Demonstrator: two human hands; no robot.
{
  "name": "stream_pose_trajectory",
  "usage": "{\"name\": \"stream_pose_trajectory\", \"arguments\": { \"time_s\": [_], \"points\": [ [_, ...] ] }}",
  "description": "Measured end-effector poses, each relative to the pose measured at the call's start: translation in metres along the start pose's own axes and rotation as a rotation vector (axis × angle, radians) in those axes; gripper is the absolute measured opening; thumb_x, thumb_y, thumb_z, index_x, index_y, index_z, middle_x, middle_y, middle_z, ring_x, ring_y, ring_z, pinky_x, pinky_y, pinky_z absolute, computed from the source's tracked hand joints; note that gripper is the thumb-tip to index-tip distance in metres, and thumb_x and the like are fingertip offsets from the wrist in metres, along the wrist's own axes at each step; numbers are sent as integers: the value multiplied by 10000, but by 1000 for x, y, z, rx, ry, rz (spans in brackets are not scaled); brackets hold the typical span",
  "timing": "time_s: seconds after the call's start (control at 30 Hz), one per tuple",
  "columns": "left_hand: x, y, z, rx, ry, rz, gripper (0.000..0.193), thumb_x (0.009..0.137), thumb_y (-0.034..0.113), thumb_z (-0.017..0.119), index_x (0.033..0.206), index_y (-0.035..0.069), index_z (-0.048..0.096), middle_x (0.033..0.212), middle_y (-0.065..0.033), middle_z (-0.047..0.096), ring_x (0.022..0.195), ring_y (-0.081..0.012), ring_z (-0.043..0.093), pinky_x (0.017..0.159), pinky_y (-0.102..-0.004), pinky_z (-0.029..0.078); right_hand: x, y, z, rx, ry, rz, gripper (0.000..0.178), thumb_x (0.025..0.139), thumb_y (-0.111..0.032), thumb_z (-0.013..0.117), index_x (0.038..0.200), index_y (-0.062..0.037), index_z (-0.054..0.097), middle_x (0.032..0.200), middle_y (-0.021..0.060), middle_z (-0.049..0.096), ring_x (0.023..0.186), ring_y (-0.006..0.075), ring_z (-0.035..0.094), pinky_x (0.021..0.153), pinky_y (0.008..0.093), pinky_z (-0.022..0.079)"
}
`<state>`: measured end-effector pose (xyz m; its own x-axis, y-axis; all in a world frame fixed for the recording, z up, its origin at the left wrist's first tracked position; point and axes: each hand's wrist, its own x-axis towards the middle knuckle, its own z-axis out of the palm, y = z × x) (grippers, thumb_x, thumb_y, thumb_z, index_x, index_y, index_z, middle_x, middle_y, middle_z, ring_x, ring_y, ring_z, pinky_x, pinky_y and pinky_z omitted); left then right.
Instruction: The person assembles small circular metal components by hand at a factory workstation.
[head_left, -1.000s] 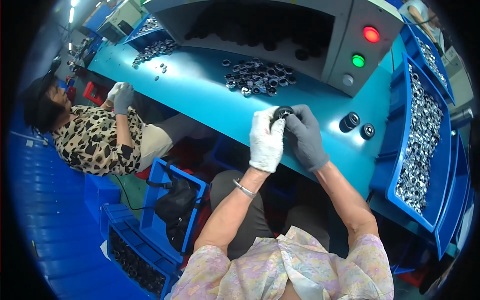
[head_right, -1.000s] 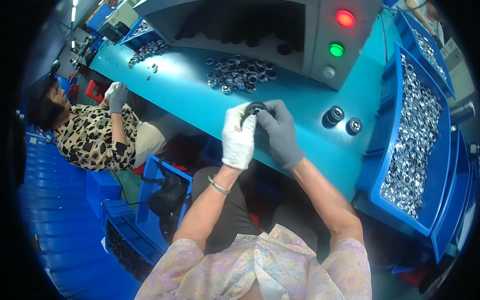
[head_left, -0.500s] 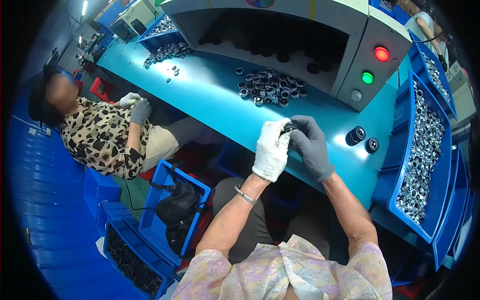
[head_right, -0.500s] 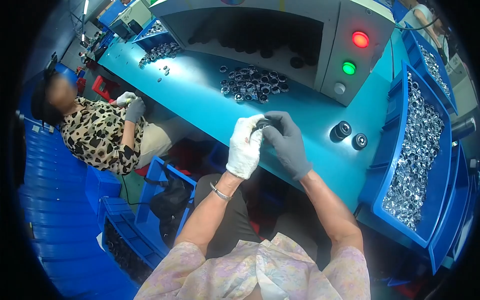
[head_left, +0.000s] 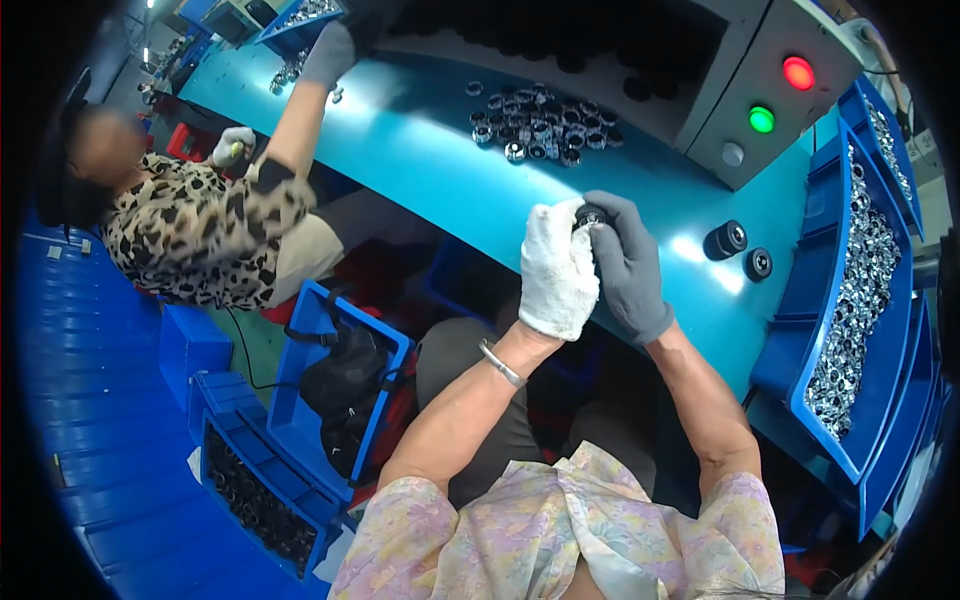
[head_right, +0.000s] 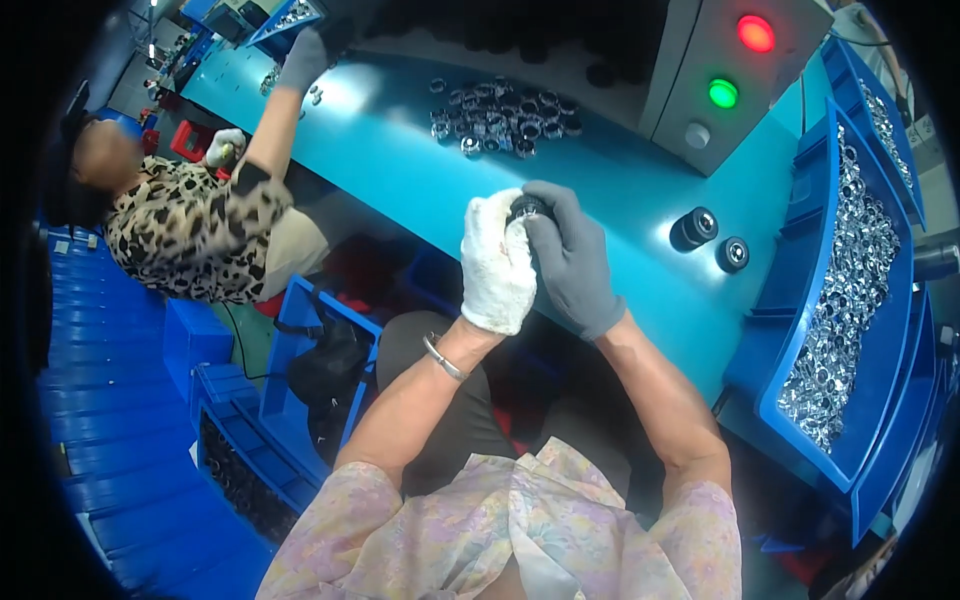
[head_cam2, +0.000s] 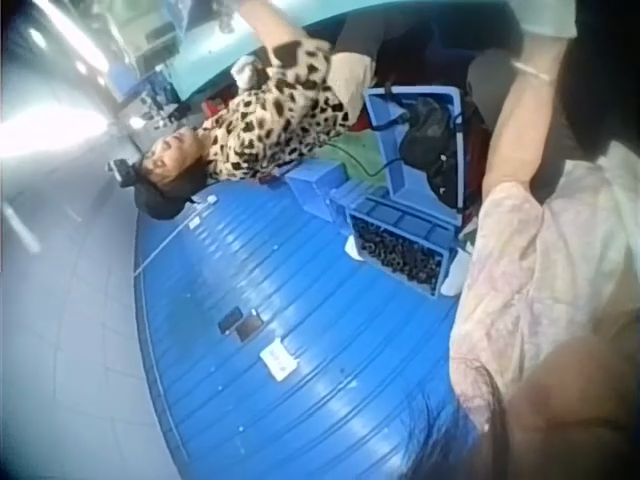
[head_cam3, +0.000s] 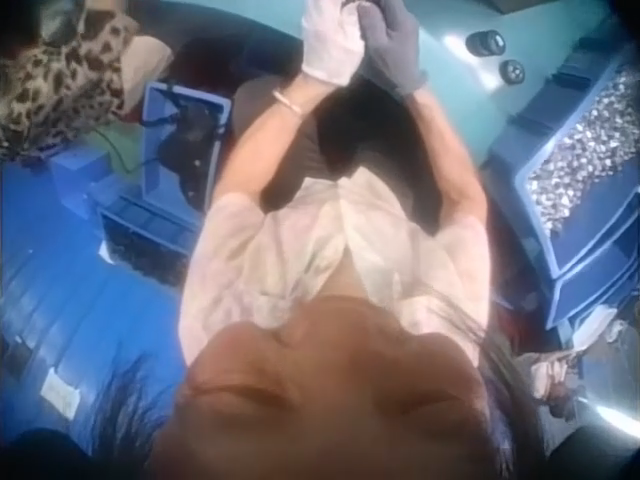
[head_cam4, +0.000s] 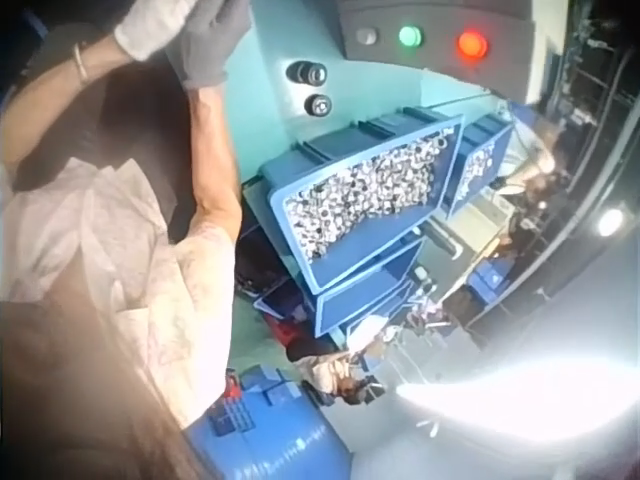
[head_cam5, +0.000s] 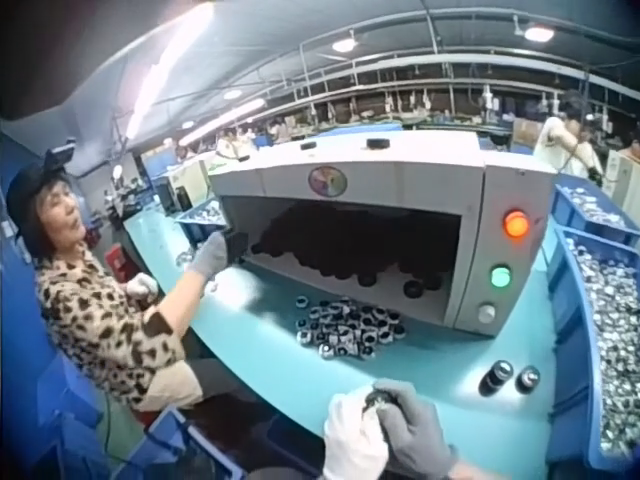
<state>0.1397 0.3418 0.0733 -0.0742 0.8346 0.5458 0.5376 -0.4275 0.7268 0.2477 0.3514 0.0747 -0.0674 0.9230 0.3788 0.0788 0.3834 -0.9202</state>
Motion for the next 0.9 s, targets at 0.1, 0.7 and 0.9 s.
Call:
{"name": "stream_pose_trajectory", "arguments": {
  "time_s": [0.1,0.7,0.9],
  "points": [
    [-6,-11,6,-2,3,-18,225,865,-4,498,1079,-11,567,935,-161,538,855,-317,548,764,-384,451,-3,11,4,99,5,86,188,906,-47,506,1084,1,545,890,93,624,783,133,576,703,275,474],
    [-2,-3,4,-156,-97,-107,224,858,-28,550,1079,6,571,942,-139,553,825,-274,567,743,-351,475,-3,9,-19,-86,-62,70,242,886,-42,527,1119,12,562,891,200,638,751,282,641,687,335,491],
    [-15,-7,1,-72,-112,-197,200,845,-38,558,1039,-13,601,958,-128,586,884,-257,594,794,-321,479,-12,10,-15,-128,-116,141,181,867,-35,542,1042,2,570,877,192,634,778,322,638,688,364,490]
  ]
}}
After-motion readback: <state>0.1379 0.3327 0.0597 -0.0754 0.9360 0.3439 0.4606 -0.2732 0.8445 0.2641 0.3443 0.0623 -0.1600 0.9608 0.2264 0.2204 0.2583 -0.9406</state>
